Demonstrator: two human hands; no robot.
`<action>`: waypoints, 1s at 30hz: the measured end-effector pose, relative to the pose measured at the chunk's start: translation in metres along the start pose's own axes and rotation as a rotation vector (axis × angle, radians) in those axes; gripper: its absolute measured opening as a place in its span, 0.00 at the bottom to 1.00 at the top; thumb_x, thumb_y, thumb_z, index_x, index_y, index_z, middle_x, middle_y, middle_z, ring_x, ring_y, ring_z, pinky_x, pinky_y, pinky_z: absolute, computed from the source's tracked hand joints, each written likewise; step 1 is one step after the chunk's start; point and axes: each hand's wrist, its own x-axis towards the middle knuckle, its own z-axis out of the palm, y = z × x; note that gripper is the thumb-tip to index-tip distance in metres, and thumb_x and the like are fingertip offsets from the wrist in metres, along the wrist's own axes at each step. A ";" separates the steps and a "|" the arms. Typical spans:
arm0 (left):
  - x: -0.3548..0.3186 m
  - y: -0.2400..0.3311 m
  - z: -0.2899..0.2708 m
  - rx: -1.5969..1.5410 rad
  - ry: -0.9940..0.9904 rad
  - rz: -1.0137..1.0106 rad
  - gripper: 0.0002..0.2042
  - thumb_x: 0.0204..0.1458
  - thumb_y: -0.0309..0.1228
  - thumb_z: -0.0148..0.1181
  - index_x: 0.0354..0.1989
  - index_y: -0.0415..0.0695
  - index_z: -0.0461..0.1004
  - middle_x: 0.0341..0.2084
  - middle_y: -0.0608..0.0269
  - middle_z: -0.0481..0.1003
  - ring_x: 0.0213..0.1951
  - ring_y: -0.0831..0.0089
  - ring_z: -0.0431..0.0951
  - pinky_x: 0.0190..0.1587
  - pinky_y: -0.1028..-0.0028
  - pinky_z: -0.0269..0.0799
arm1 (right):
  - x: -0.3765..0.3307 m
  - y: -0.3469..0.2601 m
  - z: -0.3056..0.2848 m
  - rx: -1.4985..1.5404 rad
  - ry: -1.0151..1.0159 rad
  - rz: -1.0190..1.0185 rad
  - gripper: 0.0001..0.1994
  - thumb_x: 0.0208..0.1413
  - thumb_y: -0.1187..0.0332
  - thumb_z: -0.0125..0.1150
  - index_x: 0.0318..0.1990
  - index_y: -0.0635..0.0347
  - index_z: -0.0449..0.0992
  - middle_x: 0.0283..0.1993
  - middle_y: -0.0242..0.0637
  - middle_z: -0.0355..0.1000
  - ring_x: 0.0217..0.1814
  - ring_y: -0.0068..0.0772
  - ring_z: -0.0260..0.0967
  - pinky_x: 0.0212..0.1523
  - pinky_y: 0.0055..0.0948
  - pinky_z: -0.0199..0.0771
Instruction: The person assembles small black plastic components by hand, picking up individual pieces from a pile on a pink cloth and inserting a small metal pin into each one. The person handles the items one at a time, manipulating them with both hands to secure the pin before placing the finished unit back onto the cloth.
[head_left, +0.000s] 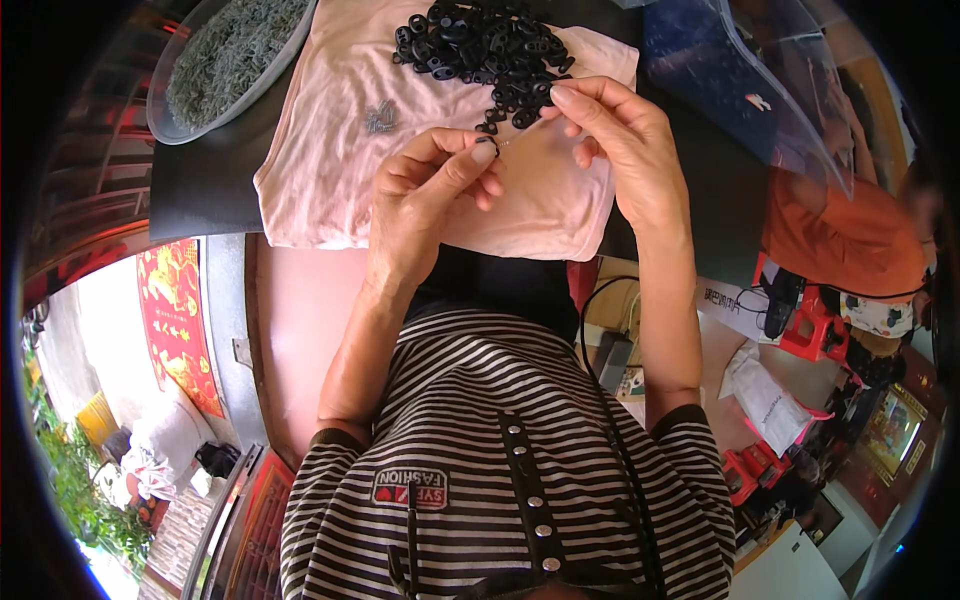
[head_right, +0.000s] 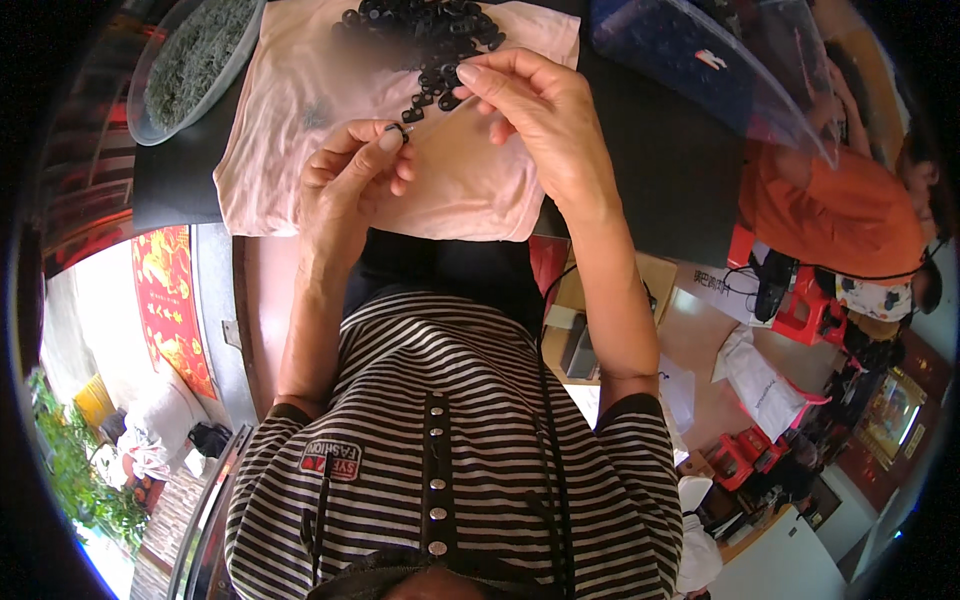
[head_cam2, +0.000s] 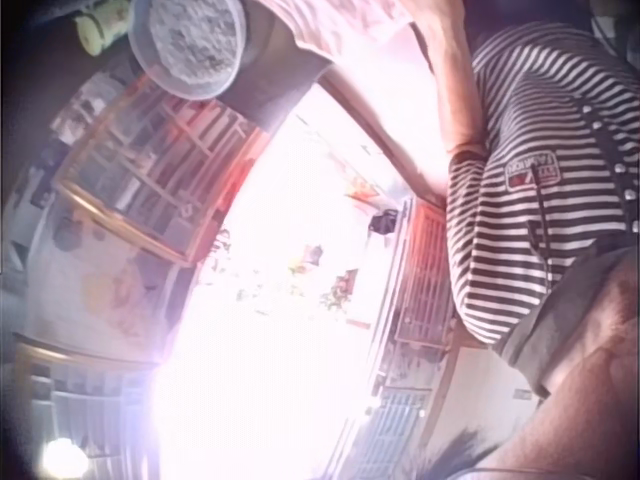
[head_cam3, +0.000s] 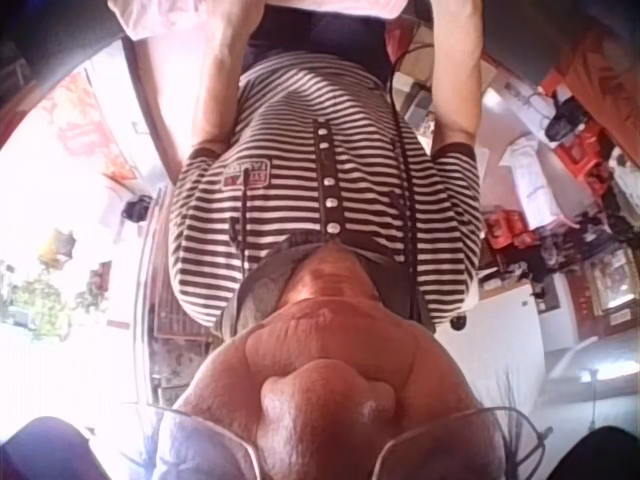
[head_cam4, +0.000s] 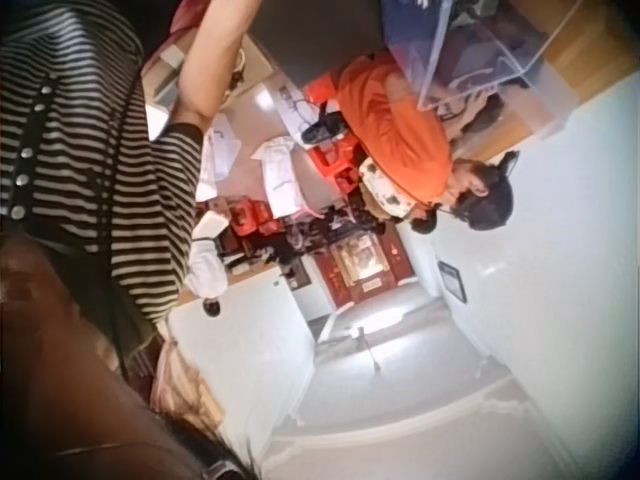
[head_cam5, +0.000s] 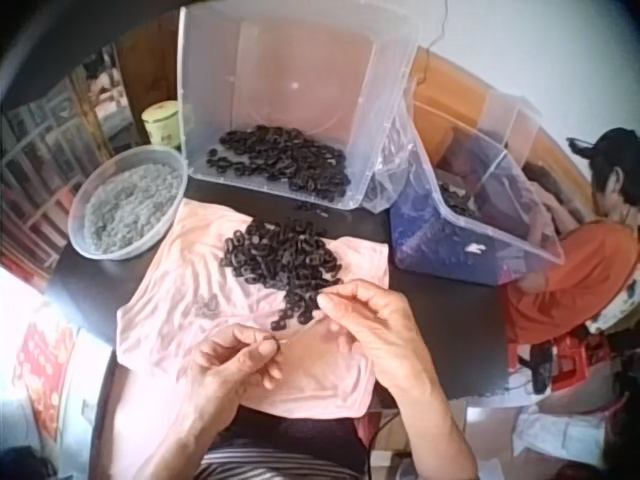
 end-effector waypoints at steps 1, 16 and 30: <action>-0.001 0.000 0.001 0.003 0.013 0.011 0.08 0.56 0.28 0.56 0.36 0.34 0.73 0.28 0.58 0.76 0.28 0.76 0.75 0.31 0.79 0.71 | -0.003 -0.003 0.002 0.070 -0.020 0.036 0.09 0.55 0.66 0.62 0.37 0.63 0.77 0.31 0.33 0.76 0.27 0.14 0.66 0.25 0.16 0.67; -0.010 0.006 0.015 0.011 0.026 0.102 0.08 0.55 0.27 0.57 0.37 0.33 0.74 0.28 0.56 0.77 0.27 0.75 0.76 0.30 0.78 0.72 | -0.035 -0.008 0.022 0.239 -0.061 -0.010 0.11 0.55 0.67 0.61 0.39 0.68 0.76 0.31 0.36 0.75 0.25 0.16 0.65 0.24 0.15 0.68; -0.011 0.005 0.016 0.063 0.021 0.167 0.08 0.55 0.26 0.57 0.38 0.32 0.74 0.30 0.56 0.78 0.27 0.76 0.76 0.30 0.78 0.72 | -0.045 -0.010 0.035 -0.001 0.022 -0.152 0.08 0.56 0.72 0.60 0.40 0.66 0.76 0.31 0.31 0.75 0.23 0.13 0.65 0.23 0.13 0.67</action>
